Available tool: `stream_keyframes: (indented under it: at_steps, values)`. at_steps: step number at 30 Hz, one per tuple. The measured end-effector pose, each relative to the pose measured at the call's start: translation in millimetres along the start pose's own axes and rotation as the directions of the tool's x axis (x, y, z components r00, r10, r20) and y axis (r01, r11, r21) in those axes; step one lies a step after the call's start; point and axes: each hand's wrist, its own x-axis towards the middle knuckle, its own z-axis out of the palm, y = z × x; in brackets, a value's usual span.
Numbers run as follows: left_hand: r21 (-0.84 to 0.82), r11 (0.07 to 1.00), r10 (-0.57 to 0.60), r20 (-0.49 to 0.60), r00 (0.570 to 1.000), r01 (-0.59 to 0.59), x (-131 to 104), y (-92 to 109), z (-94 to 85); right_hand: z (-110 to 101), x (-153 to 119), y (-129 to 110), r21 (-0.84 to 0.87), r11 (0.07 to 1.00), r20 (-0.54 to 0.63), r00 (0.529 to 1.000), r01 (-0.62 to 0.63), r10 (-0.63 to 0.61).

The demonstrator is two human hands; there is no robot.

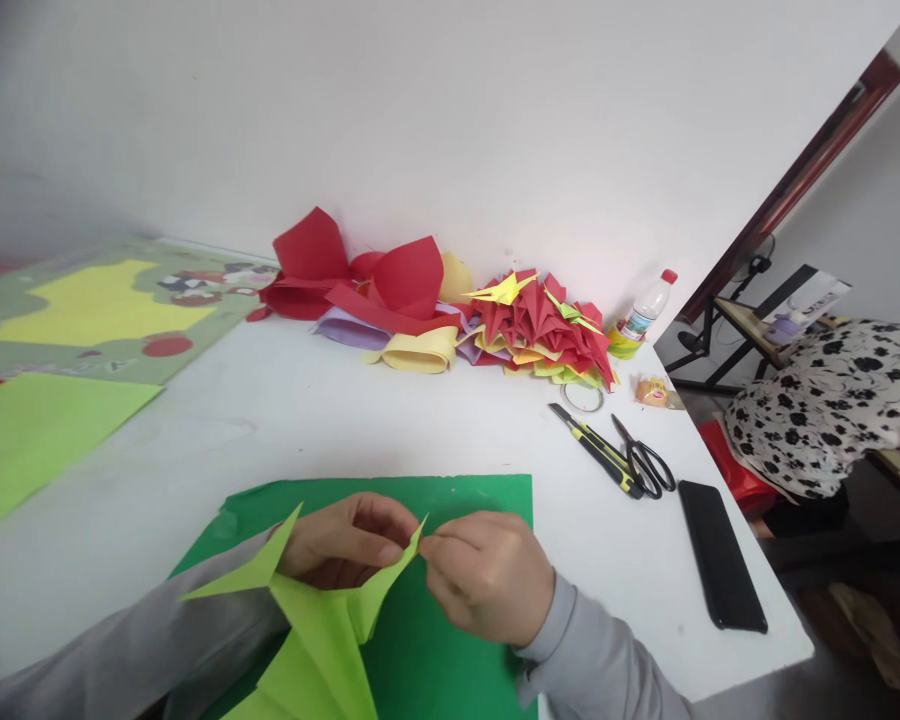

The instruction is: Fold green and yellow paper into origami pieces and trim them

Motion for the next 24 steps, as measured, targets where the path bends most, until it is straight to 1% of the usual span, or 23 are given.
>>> stream_keyframes:
  at_steps: [1, 2, 3, 4, 5, 6, 7, 9, 11, 13, 15, 17, 18, 20, 22, 24]
  values:
    - [0.013, 1.0, 0.0, -0.014, 1.0, 0.0, -0.3, -0.3, -0.5, -0.4, 1.6, -2.0, 0.049, 0.998, -0.01, 0.999, -0.043, 0.044]
    - [0.022, 1.0, 0.005, -0.025, 1.0, -0.004, -0.8, -0.6, -0.9, -0.9, 3.3, -4.2, 0.112, 0.987, -0.011, 0.993, -0.114, 0.116]
    - [0.028, 1.0, 0.012, -0.029, 1.0, -0.012, -1.2, -0.8, -1.2, -1.3, 5.2, -6.1, 0.189, 0.958, 0.002, 0.976, -0.216, 0.22]
    - [0.03, 0.999, 0.017, -0.027, 0.999, -0.016, -1.7, -1.1, -1.4, -1.5, 7.0, -7.6, 0.278, 0.897, 0.039, 0.937, -0.343, 0.346]
    - [0.034, 0.999, 0.018, -0.023, 1.0, -0.017, -2.0, -1.3, -1.5, -1.5, 8.5, -8.3, 0.373, 0.799, 0.095, 0.876, -0.471, 0.472]
    - [0.041, 0.999, 0.017, -0.019, 1.0, -0.016, -2.3, -1.7, -1.6, -1.2, 9.8, -8.2, 0.465, 0.67, 0.166, 0.8, -0.579, 0.576]
    - [0.052, 0.999, 0.016, -0.015, 1.0, -0.016, -2.4, -2.0, -1.5, -0.5, 10.7, -7.1, 0.547, 0.523, 0.244, 0.722, -0.653, 0.647]
    - [0.073, 0.997, 0.021, -0.01, 1.0, -0.02, -2.3, -2.5, -1.3, 1.8, 11.2, -3.0, 0.654, 0.226, 0.397, 0.583, -0.721, 0.709]
    - [0.082, 0.996, 0.027, -0.021, 0.999, -0.025, -2.0, -2.2, -0.7, 4.6, 10.0, 2.1, 0.654, -0.033, 0.562, 0.456, -0.756, 0.691]
    - [0.094, 0.995, 0.019, -0.03, 0.999, -0.016, -1.9, -0.9, 0.5, 7.1, 8.0, 6.1, 0.55, -0.265, 0.739, 0.315, -0.792, 0.595]
    - [0.119, 0.993, 0.004, -0.015, 1.0, -0.002, -2.1, 1.2, 2.1, 9.0, 6.0, 8.1, 0.405, -0.439, 0.87, 0.189, -0.802, 0.456]
    - [0.139, 0.99, -0.003, 0.009, 1.0, 0.001, -2.5, 3.0, 3.5, 10.0, 4.9, 8.3, 0.282, -0.549, 0.933, 0.091, -0.787, 0.349]
    - [0.14, 0.99, -0.004, 0.013, 1.0, 0.002, -2.7, 3.5, 4.0, 10.1, 4.9, 8.1, 0.238, -0.584, 0.948, 0.056, -0.776, 0.312]
    - [0.141, 0.99, -0.001, 0.006, 1.0, 0.0, -2.6, 3.6, 4.2, 9.4, 6.3, 7.2, 0.183, -0.639, 0.964, 0.009, -0.747, 0.265]
    - [0.144, 0.99, 0.002, 0.006, 1.0, -0.003, -2.3, 2.9, 3.7, 7.3, 8.9, 6.1, 0.155, -0.685, 0.971, -0.017, -0.712, 0.238]
    - [0.147, 0.989, 0.007, 0.023, 1.0, -0.01, -2.1, 2.2, 2.8, 4.7, 12.1, 4.6, 0.144, -0.721, 0.973, -0.034, -0.678, 0.226]
